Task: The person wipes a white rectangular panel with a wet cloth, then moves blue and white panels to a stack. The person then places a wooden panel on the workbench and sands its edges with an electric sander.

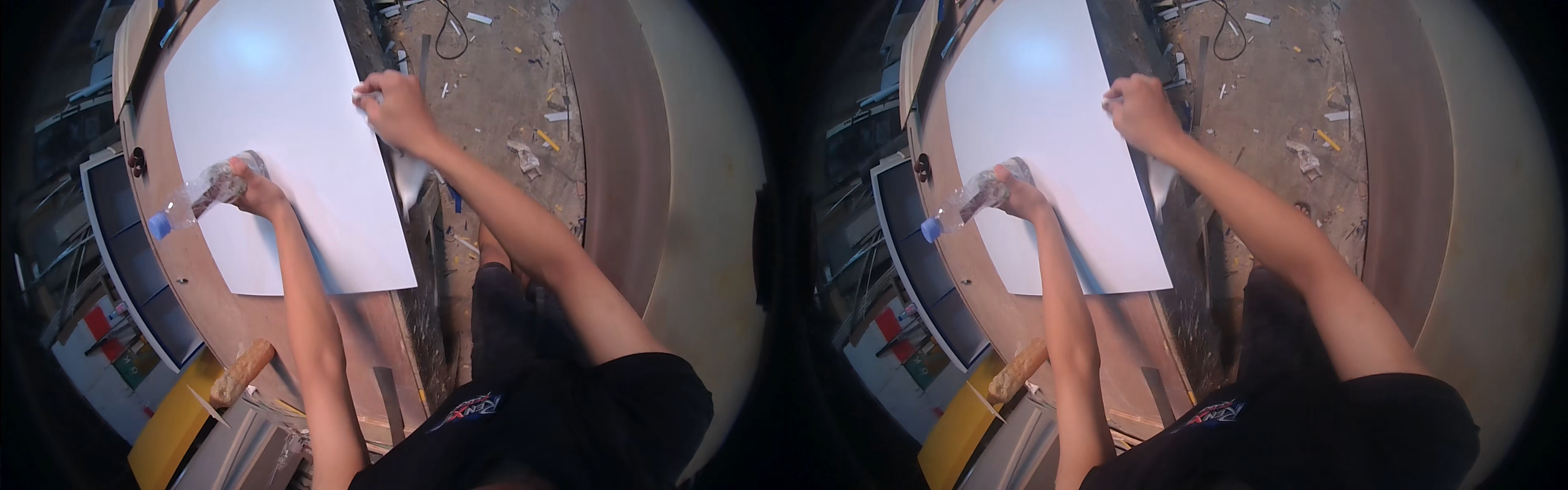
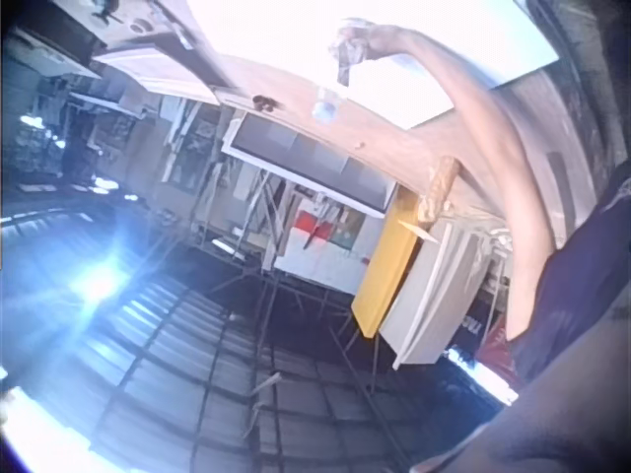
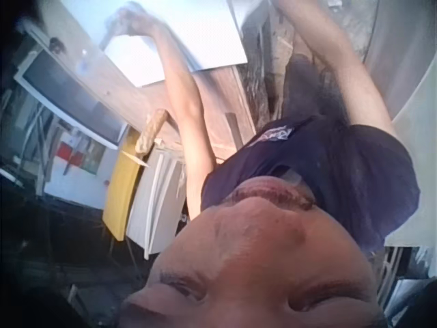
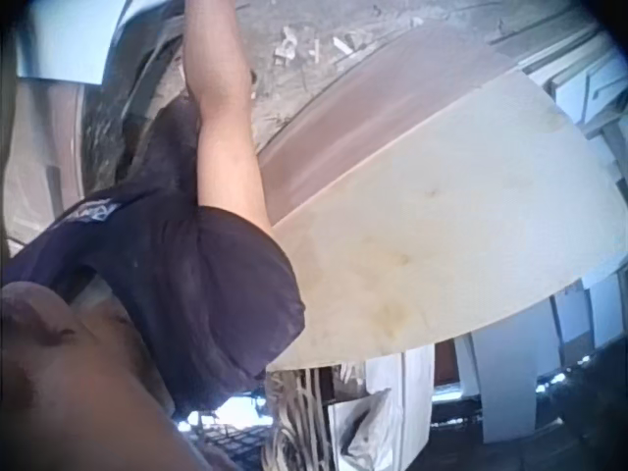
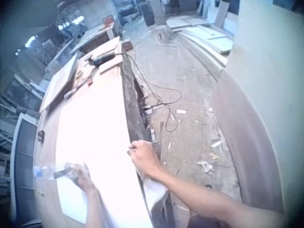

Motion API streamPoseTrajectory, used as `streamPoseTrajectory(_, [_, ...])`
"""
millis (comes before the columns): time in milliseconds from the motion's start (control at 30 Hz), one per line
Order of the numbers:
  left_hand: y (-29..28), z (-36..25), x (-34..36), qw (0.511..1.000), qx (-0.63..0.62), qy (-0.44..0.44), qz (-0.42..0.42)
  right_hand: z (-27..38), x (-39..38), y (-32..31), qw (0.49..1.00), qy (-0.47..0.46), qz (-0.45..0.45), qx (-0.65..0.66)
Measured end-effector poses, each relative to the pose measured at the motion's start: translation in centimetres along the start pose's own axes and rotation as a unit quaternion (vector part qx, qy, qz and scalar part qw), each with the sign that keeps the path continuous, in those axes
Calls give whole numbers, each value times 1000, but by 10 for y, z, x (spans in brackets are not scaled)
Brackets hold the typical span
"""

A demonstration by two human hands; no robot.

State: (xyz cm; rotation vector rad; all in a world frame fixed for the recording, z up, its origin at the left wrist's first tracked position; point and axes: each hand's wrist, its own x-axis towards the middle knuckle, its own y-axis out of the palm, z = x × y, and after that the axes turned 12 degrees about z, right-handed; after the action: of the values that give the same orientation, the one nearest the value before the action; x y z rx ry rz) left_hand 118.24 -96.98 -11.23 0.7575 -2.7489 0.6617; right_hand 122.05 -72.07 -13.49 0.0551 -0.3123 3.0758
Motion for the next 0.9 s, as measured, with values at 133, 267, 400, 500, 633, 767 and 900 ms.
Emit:
streamPoseTrajectory(133, [-13, 12, 1, 1000, 23, -7, 10, 11, -184, 39, 999, -31, 19, -27])
streamPoseTrajectory(267, [-15, 8, -5, 999, 47, 25, -1, 33, -241, 39, 997, 20, 72, 33])
streamPoseTrajectory(400, [-4, 10, -2, 998, 52, 34, -27, 6, -105, 22, 999, -16, -8, -32])
streamPoseTrajectory(500, [-1, 8, -2, 998, 47, 18, -24, 6, -90, 22, 999, -5, -42, 7])
streamPoseTrajectory(633, [-7, 9, -5, 999, 19, 23, -17, 16, -259, 40, 994, -14, 100, 39])
streamPoseTrajectory(767, [-25, 17, 6, 997, -67, 38, 29, 32, -365, 15, 948, 89, 259, 160])
streamPoseTrajectory(900, [-41, -4, 2, 985, -155, -15, 81, 2, -334, -19, 932, 210, 182, 234])
